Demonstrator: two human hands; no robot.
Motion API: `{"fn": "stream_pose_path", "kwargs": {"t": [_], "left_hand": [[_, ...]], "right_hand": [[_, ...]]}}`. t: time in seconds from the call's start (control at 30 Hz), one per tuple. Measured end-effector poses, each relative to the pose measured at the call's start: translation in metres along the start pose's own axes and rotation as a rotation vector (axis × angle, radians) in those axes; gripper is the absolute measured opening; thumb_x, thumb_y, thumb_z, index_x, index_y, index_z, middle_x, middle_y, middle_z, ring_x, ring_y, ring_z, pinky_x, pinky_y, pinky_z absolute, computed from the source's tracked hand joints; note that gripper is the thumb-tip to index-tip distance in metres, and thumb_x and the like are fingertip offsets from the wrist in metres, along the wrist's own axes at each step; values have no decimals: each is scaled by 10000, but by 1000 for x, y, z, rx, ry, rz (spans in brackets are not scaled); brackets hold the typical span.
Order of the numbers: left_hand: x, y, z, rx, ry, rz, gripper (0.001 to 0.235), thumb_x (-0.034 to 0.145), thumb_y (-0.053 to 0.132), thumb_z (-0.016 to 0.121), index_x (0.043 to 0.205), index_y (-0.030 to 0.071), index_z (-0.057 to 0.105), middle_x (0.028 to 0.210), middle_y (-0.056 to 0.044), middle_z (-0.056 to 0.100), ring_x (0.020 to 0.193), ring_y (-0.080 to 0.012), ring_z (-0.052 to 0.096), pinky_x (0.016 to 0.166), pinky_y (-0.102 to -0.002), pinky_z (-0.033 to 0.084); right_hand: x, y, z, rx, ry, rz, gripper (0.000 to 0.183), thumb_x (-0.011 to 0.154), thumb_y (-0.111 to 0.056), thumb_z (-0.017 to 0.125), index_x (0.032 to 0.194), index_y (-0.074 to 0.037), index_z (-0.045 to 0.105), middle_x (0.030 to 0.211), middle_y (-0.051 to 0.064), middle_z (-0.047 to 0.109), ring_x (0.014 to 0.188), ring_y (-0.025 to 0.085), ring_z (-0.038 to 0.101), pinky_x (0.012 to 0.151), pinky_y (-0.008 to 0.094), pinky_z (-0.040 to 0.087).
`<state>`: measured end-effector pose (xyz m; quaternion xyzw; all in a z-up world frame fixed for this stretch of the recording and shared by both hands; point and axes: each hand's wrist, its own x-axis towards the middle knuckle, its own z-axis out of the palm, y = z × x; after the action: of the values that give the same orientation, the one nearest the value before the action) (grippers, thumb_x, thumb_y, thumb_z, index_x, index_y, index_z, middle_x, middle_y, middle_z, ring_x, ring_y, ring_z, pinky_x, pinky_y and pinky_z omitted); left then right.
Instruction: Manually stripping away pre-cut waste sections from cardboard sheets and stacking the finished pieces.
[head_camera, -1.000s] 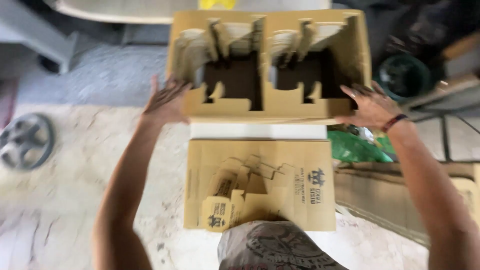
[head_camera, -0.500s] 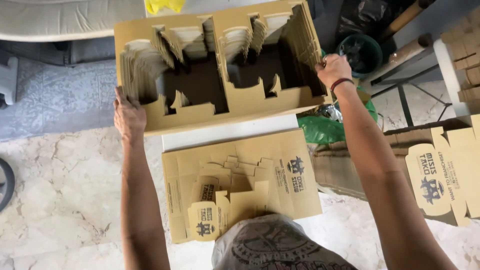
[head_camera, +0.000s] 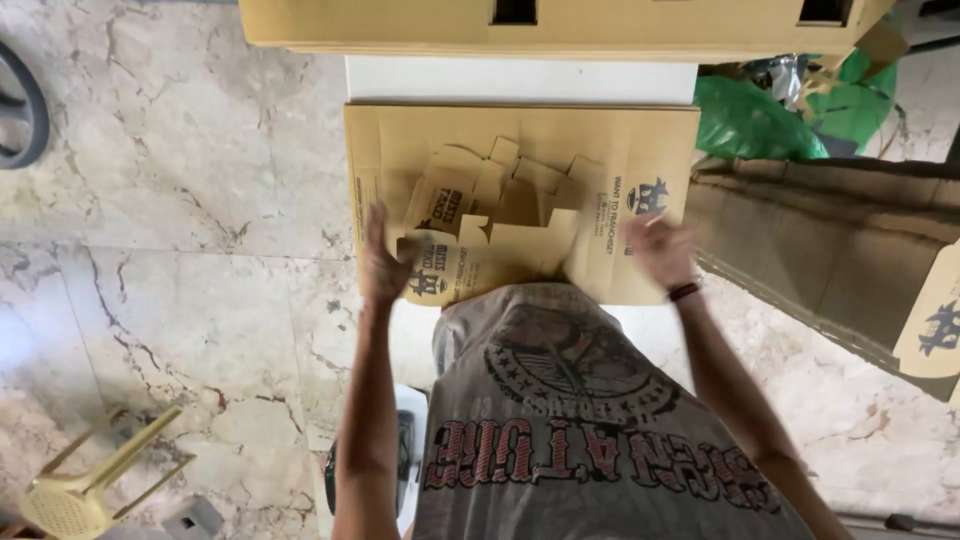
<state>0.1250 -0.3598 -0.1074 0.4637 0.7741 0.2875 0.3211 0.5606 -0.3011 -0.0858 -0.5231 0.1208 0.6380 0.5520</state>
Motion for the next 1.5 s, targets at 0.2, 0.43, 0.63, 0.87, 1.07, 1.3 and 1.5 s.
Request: {"fn": "stream_pose_path", "kwargs": {"t": [0.2,0.43,0.63,0.87,1.07,1.3,1.5], "left_hand": [[-48,-29,44,271,-156,-189,1110,809,362,851,1661,168,167,1670,-223,227,1508,-532,193,1145,-779,259],[-7,-18,85,502,-150,-84,1072,817,529,818,1641,190,223,1655,-184,260,1499,-491,234,1124,-723,326],[-1,-38,109,515,-154,-125,1128,772,523,849,1623,119,229,1407,-188,450,1261,-397,488,946,-563,489],[-26,-51,62,331,-284,-180,810,810,606,797,1333,66,495,1171,-244,614,1124,-483,647,898,-596,516],[-1,-108,81,401,-332,-165,734,797,811,683,1035,128,557,940,-168,724,943,-404,747,776,-547,578],[-20,-49,57,226,-350,-261,639,798,677,705,999,70,689,911,-241,726,931,-446,727,734,-521,535],[-38,-24,64,-59,-502,-421,1053,823,674,739,1581,77,318,1376,-288,594,1284,-411,601,1039,-515,516]], "right_hand": [[26,118,-51,-1830,-204,-122,706,749,-655,800,809,45,732,764,231,735,878,457,721,792,558,570],[82,152,-90,-1845,30,-382,683,822,-759,705,996,-99,726,826,137,752,865,380,748,740,493,620],[23,157,-97,-1344,29,-335,682,976,-398,779,1458,-6,499,1343,288,592,1217,405,617,962,470,577],[8,157,-66,-1569,114,-544,848,859,-172,824,1574,-99,373,1490,234,478,1328,457,530,1138,570,468],[44,175,-72,-1820,260,-620,639,979,-455,704,1522,-218,464,1337,185,656,1081,490,684,917,645,565],[25,173,-60,-1766,360,-790,484,983,-442,741,1386,-201,622,1171,143,637,1084,381,647,830,558,598],[16,196,-131,-1399,251,-777,546,887,-393,815,1345,-150,644,1209,163,594,1126,435,618,940,546,579]]}}
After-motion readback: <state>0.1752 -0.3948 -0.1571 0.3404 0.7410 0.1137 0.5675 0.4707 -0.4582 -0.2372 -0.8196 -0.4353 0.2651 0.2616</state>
